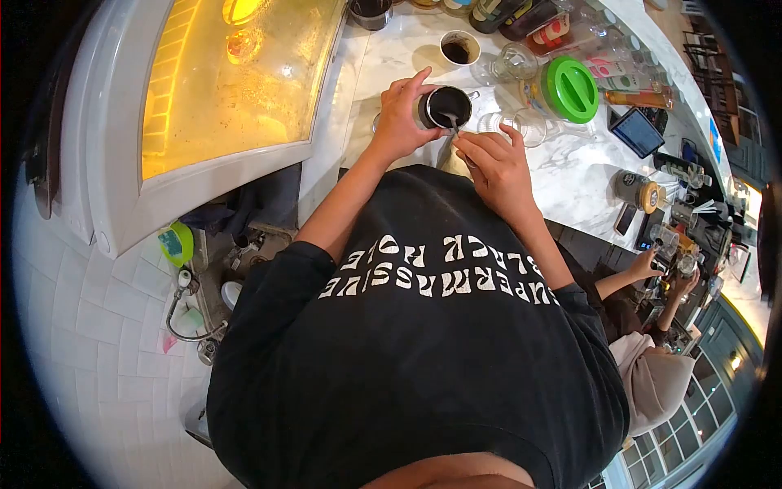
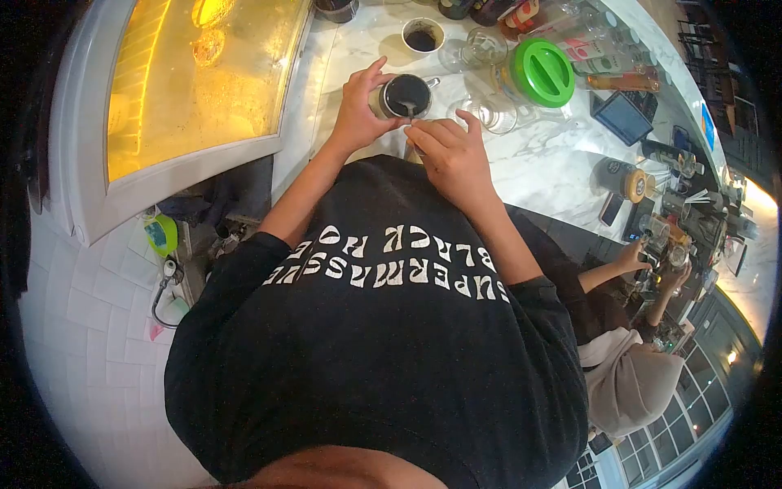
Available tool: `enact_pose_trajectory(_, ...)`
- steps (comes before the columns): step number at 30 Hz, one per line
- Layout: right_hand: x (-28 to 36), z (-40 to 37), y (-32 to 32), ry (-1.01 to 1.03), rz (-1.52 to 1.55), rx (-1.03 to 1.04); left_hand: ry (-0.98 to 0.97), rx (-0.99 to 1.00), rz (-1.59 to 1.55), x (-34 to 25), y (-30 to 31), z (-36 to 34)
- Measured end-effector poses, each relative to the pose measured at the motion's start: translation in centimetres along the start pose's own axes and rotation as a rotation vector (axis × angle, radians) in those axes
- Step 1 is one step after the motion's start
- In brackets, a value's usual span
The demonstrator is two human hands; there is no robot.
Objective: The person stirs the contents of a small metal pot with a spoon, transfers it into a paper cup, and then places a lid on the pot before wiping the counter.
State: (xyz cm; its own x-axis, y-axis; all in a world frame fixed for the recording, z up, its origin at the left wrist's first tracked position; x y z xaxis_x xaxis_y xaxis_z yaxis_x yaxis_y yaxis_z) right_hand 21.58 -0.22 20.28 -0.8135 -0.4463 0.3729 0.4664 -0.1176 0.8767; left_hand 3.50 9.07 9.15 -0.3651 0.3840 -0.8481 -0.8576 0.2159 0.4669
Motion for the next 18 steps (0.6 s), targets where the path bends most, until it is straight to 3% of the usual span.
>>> enact_pose_trajectory(18,-1.2,1.0,-0.3,-0.017,-0.066,0.003,0.055,0.017,-0.027,0.3,-0.1,-0.1)
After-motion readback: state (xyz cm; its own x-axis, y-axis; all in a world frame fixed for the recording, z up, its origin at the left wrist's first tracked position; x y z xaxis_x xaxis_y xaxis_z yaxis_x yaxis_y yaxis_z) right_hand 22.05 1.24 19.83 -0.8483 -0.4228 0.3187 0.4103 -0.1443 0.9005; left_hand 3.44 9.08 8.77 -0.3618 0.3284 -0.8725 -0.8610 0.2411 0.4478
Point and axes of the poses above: each hand's wrist, its own z-axis towards the middle knuckle, its own y-axis out of the back of the hand, x = y × z, the point moved 3 cm from there along z, towards the middle knuckle, and after that the axes turned 4 degrees about -z, right-handed, at the moved point
